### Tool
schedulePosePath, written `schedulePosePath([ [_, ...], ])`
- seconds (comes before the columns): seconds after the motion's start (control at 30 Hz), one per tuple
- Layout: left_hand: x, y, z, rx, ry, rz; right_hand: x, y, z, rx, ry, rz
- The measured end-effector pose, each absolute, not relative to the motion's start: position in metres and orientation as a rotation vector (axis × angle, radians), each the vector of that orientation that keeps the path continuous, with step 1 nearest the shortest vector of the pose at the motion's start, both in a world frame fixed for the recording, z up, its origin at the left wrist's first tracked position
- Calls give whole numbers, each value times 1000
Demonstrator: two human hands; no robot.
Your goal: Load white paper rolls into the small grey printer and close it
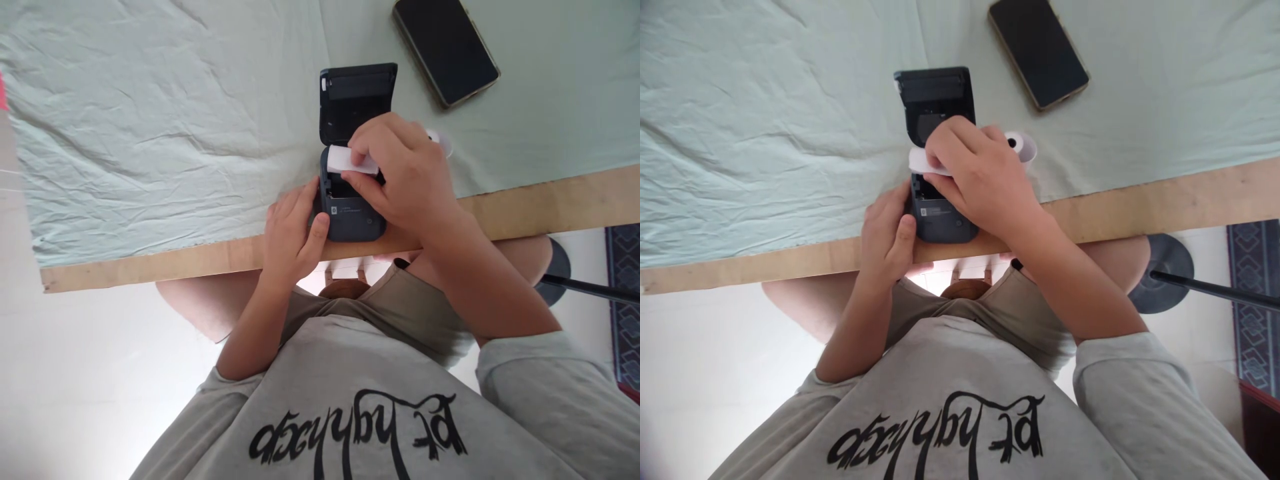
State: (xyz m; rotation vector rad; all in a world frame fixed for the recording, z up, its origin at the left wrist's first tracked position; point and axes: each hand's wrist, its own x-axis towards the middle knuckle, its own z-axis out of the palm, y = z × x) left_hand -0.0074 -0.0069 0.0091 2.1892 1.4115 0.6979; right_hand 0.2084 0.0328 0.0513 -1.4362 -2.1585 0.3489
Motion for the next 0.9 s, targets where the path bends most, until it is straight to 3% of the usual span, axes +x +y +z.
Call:
schedulePosePath([
  [0.43, -8, -7, 8, 2203, 1414, 707, 219, 40, 50, -1412, -2253, 320],
  [0.9, -7, -5, 8, 2150, 1420, 735, 222, 18, 47, -1064, -2279, 265],
])
